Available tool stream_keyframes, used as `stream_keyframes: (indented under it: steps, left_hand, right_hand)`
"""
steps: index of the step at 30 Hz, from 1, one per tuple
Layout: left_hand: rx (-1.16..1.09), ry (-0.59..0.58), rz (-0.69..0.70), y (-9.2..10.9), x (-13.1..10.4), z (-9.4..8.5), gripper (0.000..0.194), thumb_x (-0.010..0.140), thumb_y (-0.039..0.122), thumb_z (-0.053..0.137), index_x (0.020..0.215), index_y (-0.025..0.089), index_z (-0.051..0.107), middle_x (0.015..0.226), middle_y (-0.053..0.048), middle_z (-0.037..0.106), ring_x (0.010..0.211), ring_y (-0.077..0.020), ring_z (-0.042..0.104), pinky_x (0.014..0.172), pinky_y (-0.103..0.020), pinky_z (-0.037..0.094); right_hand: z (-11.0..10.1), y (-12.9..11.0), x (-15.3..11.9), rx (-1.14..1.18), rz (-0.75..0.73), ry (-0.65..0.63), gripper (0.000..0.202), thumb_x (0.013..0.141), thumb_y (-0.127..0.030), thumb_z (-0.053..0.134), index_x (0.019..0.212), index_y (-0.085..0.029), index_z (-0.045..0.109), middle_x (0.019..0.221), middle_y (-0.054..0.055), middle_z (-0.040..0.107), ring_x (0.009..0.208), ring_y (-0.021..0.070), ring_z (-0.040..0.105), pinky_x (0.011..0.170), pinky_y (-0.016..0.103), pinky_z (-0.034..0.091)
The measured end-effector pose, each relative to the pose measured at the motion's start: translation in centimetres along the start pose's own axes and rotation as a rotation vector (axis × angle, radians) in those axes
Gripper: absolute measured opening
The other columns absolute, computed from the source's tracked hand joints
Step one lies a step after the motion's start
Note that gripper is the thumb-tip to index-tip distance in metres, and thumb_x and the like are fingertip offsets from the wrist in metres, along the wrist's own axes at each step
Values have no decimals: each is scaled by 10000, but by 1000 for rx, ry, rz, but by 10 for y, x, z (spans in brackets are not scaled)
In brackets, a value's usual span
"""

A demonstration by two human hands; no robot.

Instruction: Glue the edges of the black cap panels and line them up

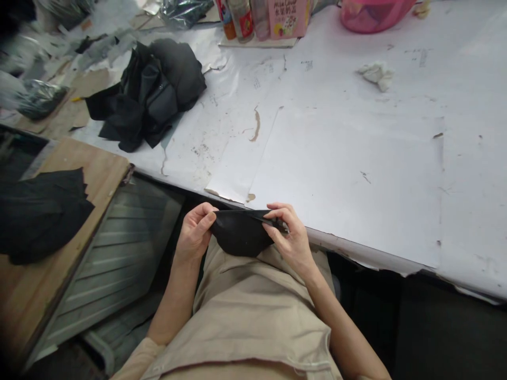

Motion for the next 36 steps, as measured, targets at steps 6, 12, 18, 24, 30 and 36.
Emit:
stream_keyframes:
  steps: [6,12,18,24,30,36]
  left_hand:
    - [-7,41,34,3,0,4,385,770,444,866,729,168,601,683,23,597,591,-83,520,572,-195,419]
    - [3,65,35,1,1,6,415,745,466,877,704,169,590,698,23,592,596,-83,515,578,-200,427]
    - [3,80,68,-3,0,5,371,766,438,864,724,171,610,719,14,620,626,-94,546,602,-205,446]
    - [81,78,73,-8,-2,-1,360,805,453,822,726,173,609,703,16,581,617,-97,491,599,-216,412]
    - [115,75,69,-11,-3,-3,366,831,462,778,711,180,579,721,11,570,629,-105,458,596,-227,383]
    - [132,90,80,-13,-4,-4,376,848,469,757,712,187,548,709,21,520,623,-105,423,591,-234,363]
  right_hand:
    - [9,-3,4,64,48,33,178,941,-337,669,795,-247,619,1182,73,679,1138,249,610,998,388,444]
    - [5,-2,4,115,182,-16,335,951,-427,655,701,-228,555,1208,71,691,1061,254,588,845,353,426]
    - [7,7,4,130,194,22,356,938,-432,687,691,-224,539,1192,60,693,1052,247,580,857,343,410]
    - [8,3,6,138,186,41,320,933,-436,696,725,-233,564,1121,55,695,1037,238,587,897,341,421]
    - [11,3,7,190,215,82,355,888,-477,733,720,-237,534,1011,47,678,945,217,567,825,315,440]
    - [13,4,7,211,205,93,323,880,-430,748,715,-235,550,990,35,650,939,207,556,833,308,430]
Point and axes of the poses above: each hand's wrist, its own x-axis towards the middle knuckle, its own z-axis out of the palm, y = z × x, the point moved 1 cm from there along x, towards the middle knuckle
